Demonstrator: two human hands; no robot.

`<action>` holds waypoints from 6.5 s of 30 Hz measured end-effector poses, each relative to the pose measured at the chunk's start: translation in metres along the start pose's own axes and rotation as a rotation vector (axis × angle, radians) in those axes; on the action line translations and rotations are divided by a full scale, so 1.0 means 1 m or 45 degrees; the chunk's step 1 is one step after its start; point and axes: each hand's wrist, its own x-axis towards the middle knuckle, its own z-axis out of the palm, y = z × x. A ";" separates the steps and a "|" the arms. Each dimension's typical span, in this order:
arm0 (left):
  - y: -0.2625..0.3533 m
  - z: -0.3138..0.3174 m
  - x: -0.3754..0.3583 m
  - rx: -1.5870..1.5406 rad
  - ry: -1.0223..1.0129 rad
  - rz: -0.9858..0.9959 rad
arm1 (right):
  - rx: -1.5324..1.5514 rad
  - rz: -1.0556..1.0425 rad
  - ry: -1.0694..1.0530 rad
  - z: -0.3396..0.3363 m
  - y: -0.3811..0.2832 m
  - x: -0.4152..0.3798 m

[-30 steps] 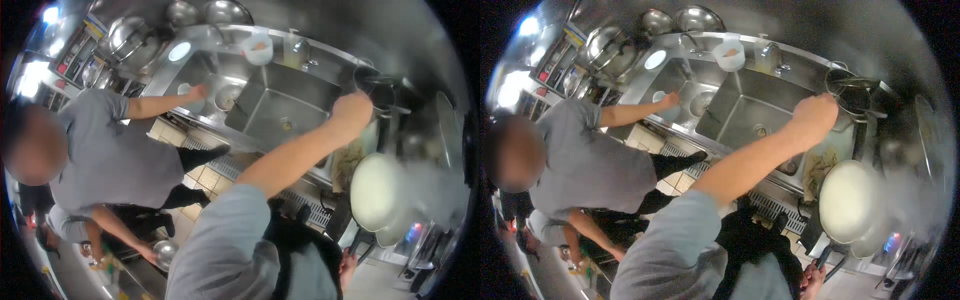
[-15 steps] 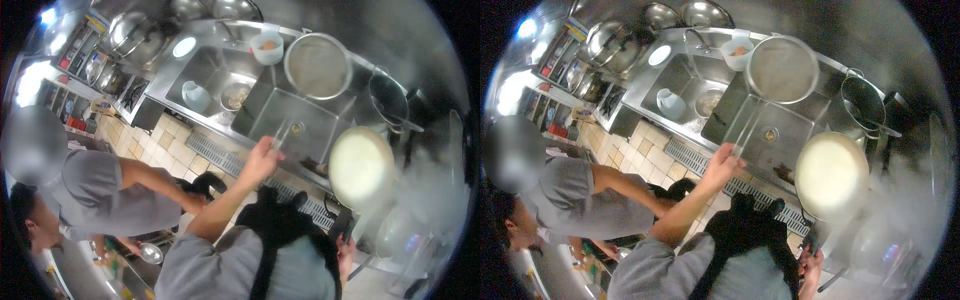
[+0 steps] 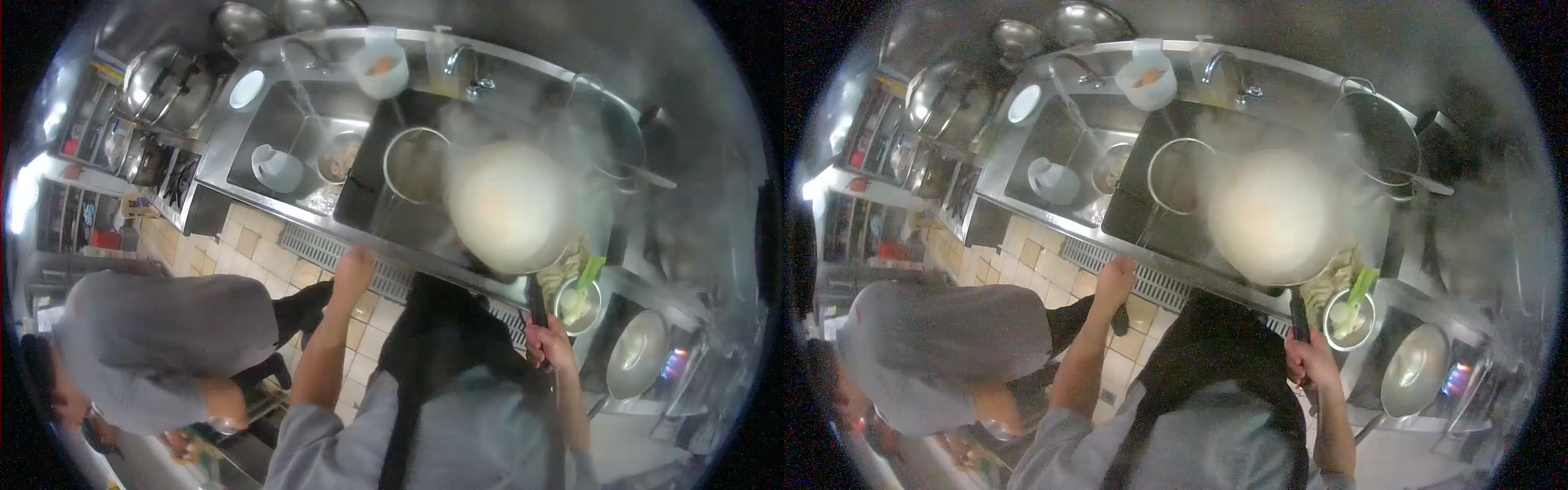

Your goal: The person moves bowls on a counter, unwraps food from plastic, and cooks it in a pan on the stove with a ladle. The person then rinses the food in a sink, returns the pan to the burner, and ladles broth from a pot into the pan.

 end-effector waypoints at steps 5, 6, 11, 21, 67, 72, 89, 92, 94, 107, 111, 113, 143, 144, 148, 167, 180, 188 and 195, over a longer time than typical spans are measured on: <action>0.000 0.011 0.066 0.091 -0.092 0.230 | 0.108 -0.022 0.074 0.025 -0.004 0.036; 0.001 0.011 0.080 0.090 -0.109 0.237 | 0.107 -0.015 0.063 0.029 -0.004 0.043; 0.008 0.013 0.139 0.218 -0.317 0.297 | 0.074 0.069 0.184 0.061 -0.010 0.074; -0.022 0.054 0.231 0.214 -0.450 0.268 | -0.005 0.089 0.299 0.095 -0.019 0.140; -0.132 0.175 0.302 0.013 -0.773 0.108 | -0.992 0.019 0.434 0.091 -0.025 0.284; -0.153 0.199 0.300 0.237 -0.840 0.291 | -0.791 0.377 0.488 0.113 -0.062 0.281; -0.181 0.217 0.305 0.333 -1.017 0.128 | -1.261 0.363 0.652 0.102 -0.054 0.258; -0.182 0.214 0.300 0.277 -0.933 0.176 | -1.600 -0.022 0.603 0.091 -0.041 0.243; -0.185 0.223 0.305 0.296 -0.931 0.271 | -1.369 -0.261 0.621 0.099 -0.052 0.227; -0.145 0.172 0.300 0.585 -1.140 0.168 | -0.185 0.259 0.330 0.103 -0.010 0.216; -0.211 0.215 0.315 0.793 -1.060 0.433 | -0.347 0.316 0.361 0.119 -0.022 0.228; -0.227 0.222 0.315 0.597 -0.878 0.435 | -0.413 0.330 0.380 0.130 -0.039 0.229; 0.261 0.101 0.336 -1.507 -1.097 0.009 | -0.123 0.034 0.559 0.145 -0.047 0.194; 0.263 0.100 0.334 -1.497 -1.105 0.015 | -0.103 0.029 0.496 0.150 -0.052 0.197; 0.261 0.078 0.327 -1.496 -1.043 0.082 | 0.061 0.098 0.298 0.155 -0.072 0.195; 0.349 0.222 0.414 -2.558 -0.812 -0.731 | -0.163 0.109 0.400 0.109 -0.049 0.174; 0.236 0.054 0.339 -0.784 -1.332 0.150 | -0.311 0.259 0.248 0.102 -0.032 0.204; 0.230 0.070 0.343 -1.263 -0.888 0.279 | -0.417 0.220 0.150 0.142 -0.098 0.184; 0.258 0.069 0.336 -1.093 -1.098 0.147 | -0.264 0.136 0.295 0.149 -0.105 0.179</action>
